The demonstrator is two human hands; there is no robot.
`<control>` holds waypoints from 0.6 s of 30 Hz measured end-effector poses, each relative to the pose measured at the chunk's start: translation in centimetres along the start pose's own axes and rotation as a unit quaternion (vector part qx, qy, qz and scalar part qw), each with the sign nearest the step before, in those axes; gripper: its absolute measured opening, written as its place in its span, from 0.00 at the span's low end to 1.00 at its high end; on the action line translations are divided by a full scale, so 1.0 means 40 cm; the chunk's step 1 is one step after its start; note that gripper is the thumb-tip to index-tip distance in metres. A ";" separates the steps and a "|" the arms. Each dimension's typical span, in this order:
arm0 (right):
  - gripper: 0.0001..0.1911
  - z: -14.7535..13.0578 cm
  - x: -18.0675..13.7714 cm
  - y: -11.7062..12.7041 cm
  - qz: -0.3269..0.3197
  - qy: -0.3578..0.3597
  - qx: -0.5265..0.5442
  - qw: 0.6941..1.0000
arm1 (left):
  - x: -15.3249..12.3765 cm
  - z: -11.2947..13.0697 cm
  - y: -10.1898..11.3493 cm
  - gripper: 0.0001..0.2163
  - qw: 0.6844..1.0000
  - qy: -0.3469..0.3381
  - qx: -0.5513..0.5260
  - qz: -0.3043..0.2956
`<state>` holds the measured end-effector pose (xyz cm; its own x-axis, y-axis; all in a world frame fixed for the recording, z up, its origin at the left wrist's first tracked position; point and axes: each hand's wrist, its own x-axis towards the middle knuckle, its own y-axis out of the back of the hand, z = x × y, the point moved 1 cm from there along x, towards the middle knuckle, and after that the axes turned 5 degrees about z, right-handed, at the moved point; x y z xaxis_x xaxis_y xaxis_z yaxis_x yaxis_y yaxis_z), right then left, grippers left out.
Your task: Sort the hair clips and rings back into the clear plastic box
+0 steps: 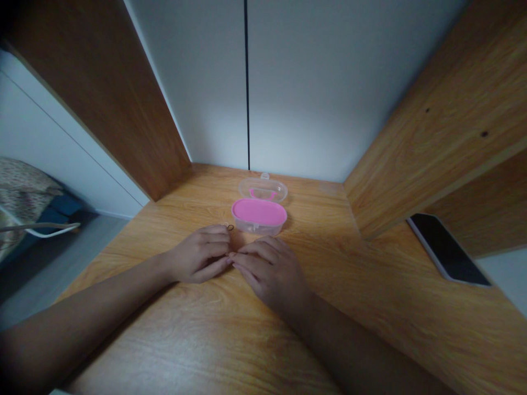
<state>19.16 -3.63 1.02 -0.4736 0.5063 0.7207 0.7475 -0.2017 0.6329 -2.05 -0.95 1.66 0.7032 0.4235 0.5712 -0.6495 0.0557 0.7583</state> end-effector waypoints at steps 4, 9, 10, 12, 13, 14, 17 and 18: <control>0.07 0.006 -0.003 -0.004 0.008 -0.003 -0.011 1.000 | 0.001 0.000 0.001 0.09 1.000 -0.002 -0.004 0.002; 0.07 0.009 -0.005 -0.007 0.007 0.001 -0.022 1.000 | -0.003 0.000 -0.001 0.08 1.000 -0.016 0.000 0.020; 0.07 0.009 -0.005 -0.008 0.006 0.000 -0.022 1.000 | -0.004 0.000 -0.001 0.08 1.000 -0.019 0.003 0.023; 0.08 0.008 -0.005 -0.007 0.009 -0.002 -0.018 1.000 | -0.004 0.001 -0.001 0.07 0.999 -0.023 0.005 0.029; 0.08 0.008 -0.005 -0.006 0.011 -0.003 -0.014 1.000 | -0.004 0.001 -0.001 0.07 0.999 -0.025 0.006 0.031; 0.08 0.007 -0.004 -0.005 0.015 -0.005 -0.010 1.000 | -0.003 0.002 -0.001 0.07 0.999 -0.028 0.006 0.032; 0.08 0.003 0.000 -0.001 0.020 -0.006 -0.001 1.000 | -0.003 0.003 0.000 0.07 0.999 -0.031 0.003 0.027; 0.08 0.002 0.002 0.000 0.022 -0.009 0.002 1.000 | -0.003 0.003 -0.001 0.07 0.999 -0.031 0.003 0.025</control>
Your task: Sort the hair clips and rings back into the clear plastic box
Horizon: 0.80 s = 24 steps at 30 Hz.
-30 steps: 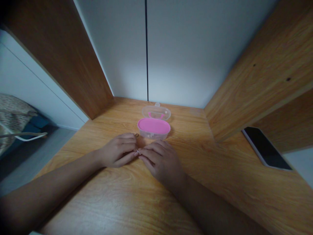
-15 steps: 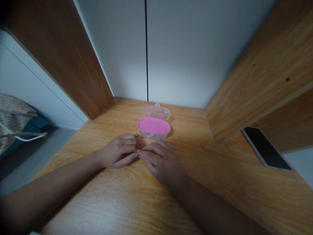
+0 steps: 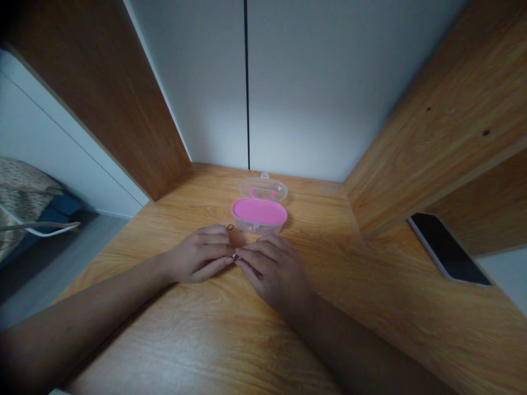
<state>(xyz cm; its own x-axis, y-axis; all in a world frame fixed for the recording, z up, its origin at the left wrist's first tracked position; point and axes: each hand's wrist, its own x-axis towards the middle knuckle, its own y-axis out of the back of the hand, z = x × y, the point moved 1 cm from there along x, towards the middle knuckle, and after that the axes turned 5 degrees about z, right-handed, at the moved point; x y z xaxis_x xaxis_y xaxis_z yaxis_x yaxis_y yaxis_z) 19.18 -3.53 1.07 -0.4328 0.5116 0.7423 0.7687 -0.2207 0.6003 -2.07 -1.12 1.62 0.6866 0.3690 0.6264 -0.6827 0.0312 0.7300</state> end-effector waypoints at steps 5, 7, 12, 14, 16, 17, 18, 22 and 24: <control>0.07 -0.009 0.008 0.004 0.013 -0.021 0.016 1.000 | -0.002 0.000 0.000 0.09 1.000 0.009 -0.011 -0.016; 0.08 -0.013 0.009 0.005 0.022 -0.026 0.024 0.999 | 0.001 0.002 0.002 0.09 0.999 0.022 -0.033 -0.015; 0.13 -0.019 0.009 0.015 0.055 -0.008 0.045 0.997 | 0.017 0.015 0.008 0.10 0.981 0.095 -0.169 0.016; 0.15 -0.020 0.008 0.019 0.061 0.005 0.049 0.997 | 0.021 0.021 0.006 0.10 0.968 0.122 -0.218 0.020; 0.16 -0.021 0.009 0.022 0.060 0.016 0.048 0.997 | 0.022 0.024 0.003 0.11 0.957 0.144 -0.253 0.009; 0.16 -0.021 0.010 0.022 0.058 0.020 0.047 0.997 | 0.021 0.025 0.001 0.12 0.952 0.153 -0.265 0.002; 0.16 -0.021 0.010 0.023 0.057 0.020 0.047 0.997 | 0.020 0.026 -0.001 0.12 0.949 0.160 -0.273 -0.002; 0.15 -0.022 0.013 0.023 0.058 0.020 0.049 0.997 | 0.013 0.023 -0.006 0.14 0.937 0.183 -0.298 0.004; 0.15 -0.022 0.014 0.024 0.056 0.023 0.048 0.997 | 0.010 0.020 -0.008 0.14 0.933 0.189 -0.307 0.012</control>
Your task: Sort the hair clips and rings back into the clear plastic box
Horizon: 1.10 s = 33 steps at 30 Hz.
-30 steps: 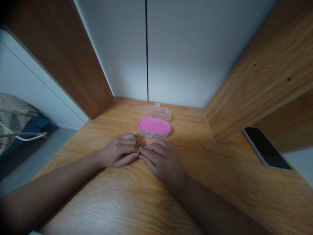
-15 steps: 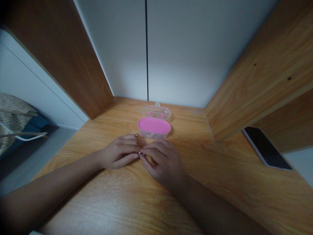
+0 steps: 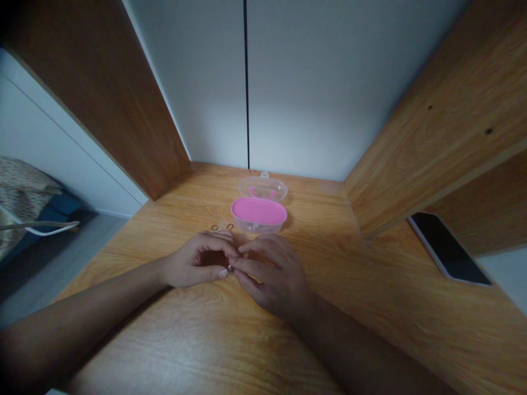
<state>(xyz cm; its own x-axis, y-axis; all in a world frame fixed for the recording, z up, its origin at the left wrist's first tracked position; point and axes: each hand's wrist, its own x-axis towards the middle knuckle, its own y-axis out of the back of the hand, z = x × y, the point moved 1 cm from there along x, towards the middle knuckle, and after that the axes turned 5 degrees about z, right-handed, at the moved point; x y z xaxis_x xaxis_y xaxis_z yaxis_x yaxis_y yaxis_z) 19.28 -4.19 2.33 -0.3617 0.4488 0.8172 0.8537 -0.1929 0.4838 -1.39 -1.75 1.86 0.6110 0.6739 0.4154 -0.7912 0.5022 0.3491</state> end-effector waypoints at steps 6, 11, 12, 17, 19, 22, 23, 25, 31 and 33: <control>0.15 0.001 0.000 0.000 -0.008 0.006 -0.004 1.000 | -0.002 -0.006 -0.002 0.08 0.999 0.005 -0.028 0.027; 0.15 0.003 -0.002 -0.007 -0.010 0.002 0.000 1.000 | -0.001 -0.008 -0.002 0.05 0.999 0.000 -0.024 0.038; 0.16 0.003 -0.002 -0.008 -0.010 0.001 0.001 1.000 | 0.000 -0.008 -0.002 0.05 0.999 -0.001 -0.023 0.037; 0.17 0.003 -0.001 -0.007 -0.005 -0.003 0.004 1.000 | 0.002 -0.008 -0.002 0.06 0.999 -0.005 -0.021 0.034; 0.17 0.004 -0.001 -0.006 -0.005 -0.001 0.002 1.000 | 0.003 -0.007 -0.002 0.05 0.999 -0.004 -0.026 0.030; 0.16 0.007 -0.003 -0.007 -0.006 0.004 0.000 1.000 | 0.004 -0.006 -0.002 0.05 0.999 -0.006 -0.030 0.029; 0.16 0.008 -0.004 -0.007 -0.004 0.006 0.001 1.000 | 0.005 -0.005 -0.002 0.05 0.999 -0.008 -0.030 0.029; 0.16 0.009 -0.005 -0.009 0.002 0.011 0.006 1.000 | 0.005 -0.004 -0.001 0.05 0.999 -0.009 -0.033 0.029; 0.17 0.005 -0.004 -0.009 0.007 0.006 0.015 1.000 | 0.004 -0.007 0.001 0.06 0.998 -0.003 -0.049 0.033; 0.16 0.003 -0.002 -0.007 0.005 0.008 0.013 1.000 | 0.002 -0.009 0.001 0.06 0.998 0.004 -0.053 0.032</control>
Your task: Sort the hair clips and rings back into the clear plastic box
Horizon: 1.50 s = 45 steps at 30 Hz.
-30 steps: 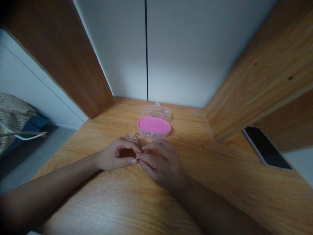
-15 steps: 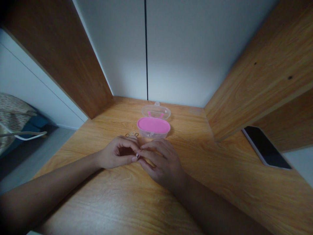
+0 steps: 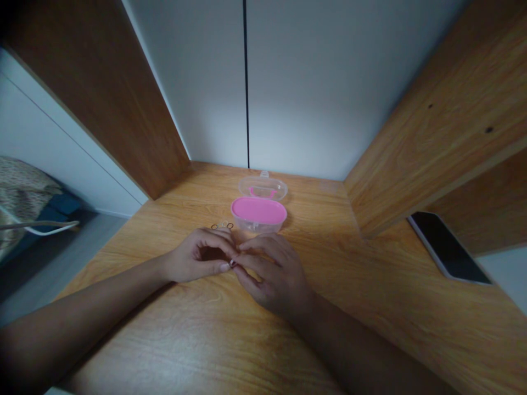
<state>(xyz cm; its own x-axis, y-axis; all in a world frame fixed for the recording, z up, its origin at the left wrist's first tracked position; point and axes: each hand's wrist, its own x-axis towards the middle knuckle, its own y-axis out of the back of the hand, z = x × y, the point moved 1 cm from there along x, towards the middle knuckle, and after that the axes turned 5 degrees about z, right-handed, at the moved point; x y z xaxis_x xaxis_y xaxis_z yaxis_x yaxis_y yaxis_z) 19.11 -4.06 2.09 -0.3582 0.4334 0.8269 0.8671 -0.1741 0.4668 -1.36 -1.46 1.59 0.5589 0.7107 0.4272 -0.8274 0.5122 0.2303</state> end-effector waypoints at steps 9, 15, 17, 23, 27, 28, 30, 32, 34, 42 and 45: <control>0.15 0.001 -0.003 -0.001 -0.009 0.003 -0.008 1.000 | -0.006 -0.007 0.001 0.05 1.000 0.009 0.014 0.002; 0.17 0.002 -0.002 -0.004 -0.012 -0.006 -0.004 1.000 | -0.007 -0.006 -0.001 0.05 1.000 0.021 0.004 0.014; 0.18 0.003 -0.003 -0.005 -0.009 -0.011 -0.006 1.000 | -0.009 -0.007 0.000 0.04 0.999 0.030 -0.007 0.020; 0.19 0.009 -0.011 -0.009 -0.017 -0.040 -0.019 0.999 | -0.016 -0.017 0.002 0.04 0.997 0.052 -0.018 0.059; 0.17 0.009 -0.013 -0.010 -0.010 -0.046 -0.020 0.999 | -0.017 -0.019 0.002 0.05 0.996 0.046 -0.020 0.073; 0.17 0.009 -0.013 -0.010 -0.010 -0.048 -0.021 0.999 | -0.018 -0.019 0.002 0.05 0.996 0.046 -0.017 0.074; 0.17 0.009 -0.013 -0.011 -0.013 -0.050 -0.022 0.998 | -0.018 -0.019 0.004 0.05 0.996 0.047 -0.008 0.077; 0.17 0.010 -0.014 -0.012 -0.016 -0.052 -0.023 0.998 | -0.018 -0.019 0.005 0.05 0.996 0.046 0.003 0.079; 0.16 0.012 -0.016 -0.013 -0.018 -0.053 -0.024 0.998 | -0.017 -0.020 0.006 0.04 0.996 0.048 0.010 0.079; 0.16 0.011 -0.014 -0.011 -0.018 -0.048 -0.025 0.998 | -0.007 -0.012 0.008 0.05 0.996 0.023 0.058 0.064; 0.16 0.011 -0.014 -0.009 -0.017 -0.046 -0.022 0.999 | -0.004 -0.009 0.008 0.06 0.996 0.009 0.064 0.054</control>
<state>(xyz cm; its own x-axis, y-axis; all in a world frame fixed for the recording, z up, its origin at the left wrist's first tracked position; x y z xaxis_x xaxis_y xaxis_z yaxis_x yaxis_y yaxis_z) 19.13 -3.85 1.33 -0.3514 0.5188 0.7793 0.8380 -0.1968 0.5089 -1.71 -1.23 1.28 0.4655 0.7682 0.4394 -0.8827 0.3670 0.2936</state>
